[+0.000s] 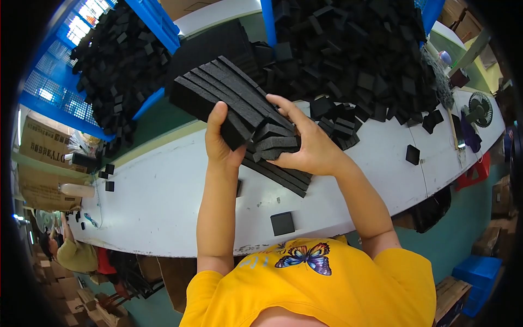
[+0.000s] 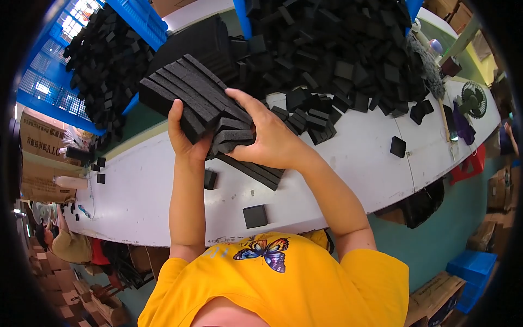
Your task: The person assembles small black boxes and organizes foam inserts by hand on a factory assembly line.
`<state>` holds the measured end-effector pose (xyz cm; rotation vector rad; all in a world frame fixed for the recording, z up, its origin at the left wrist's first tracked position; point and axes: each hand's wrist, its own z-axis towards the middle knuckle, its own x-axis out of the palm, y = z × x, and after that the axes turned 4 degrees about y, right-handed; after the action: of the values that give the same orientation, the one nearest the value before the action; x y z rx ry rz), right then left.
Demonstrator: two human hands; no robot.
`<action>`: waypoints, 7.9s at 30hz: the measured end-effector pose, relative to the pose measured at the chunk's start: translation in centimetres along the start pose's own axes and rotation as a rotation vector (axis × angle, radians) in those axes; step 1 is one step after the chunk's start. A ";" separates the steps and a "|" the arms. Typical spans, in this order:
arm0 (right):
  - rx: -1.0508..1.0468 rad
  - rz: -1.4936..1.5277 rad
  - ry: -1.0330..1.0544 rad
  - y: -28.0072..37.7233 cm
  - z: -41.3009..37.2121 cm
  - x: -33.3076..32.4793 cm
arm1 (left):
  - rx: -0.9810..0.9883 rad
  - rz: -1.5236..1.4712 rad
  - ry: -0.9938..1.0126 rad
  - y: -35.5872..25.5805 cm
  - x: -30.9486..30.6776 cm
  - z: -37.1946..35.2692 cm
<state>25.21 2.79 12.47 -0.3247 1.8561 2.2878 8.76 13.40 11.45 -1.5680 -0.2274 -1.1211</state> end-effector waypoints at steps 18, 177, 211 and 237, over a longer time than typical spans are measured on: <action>-0.176 0.357 -0.186 -5.1 -1.5 -2.3 | -0.041 -0.443 -0.193 0.0 0.3 1.7; -0.153 -0.076 -0.079 -4.4 -3.8 4.4 | 0.059 -0.372 -0.342 1.5 -5.3 -5.0; -0.250 -0.100 0.040 -2.5 1.4 2.4 | 0.024 -0.550 0.017 0.5 -4.7 -3.5; -0.313 -0.113 0.188 0.0 5.6 -0.7 | 0.118 1.263 0.294 -1.1 -0.1 -3.7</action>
<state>25.52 8.28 13.76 -0.6909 1.5029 2.5405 5.97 10.71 11.77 -1.0606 0.7912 -0.2873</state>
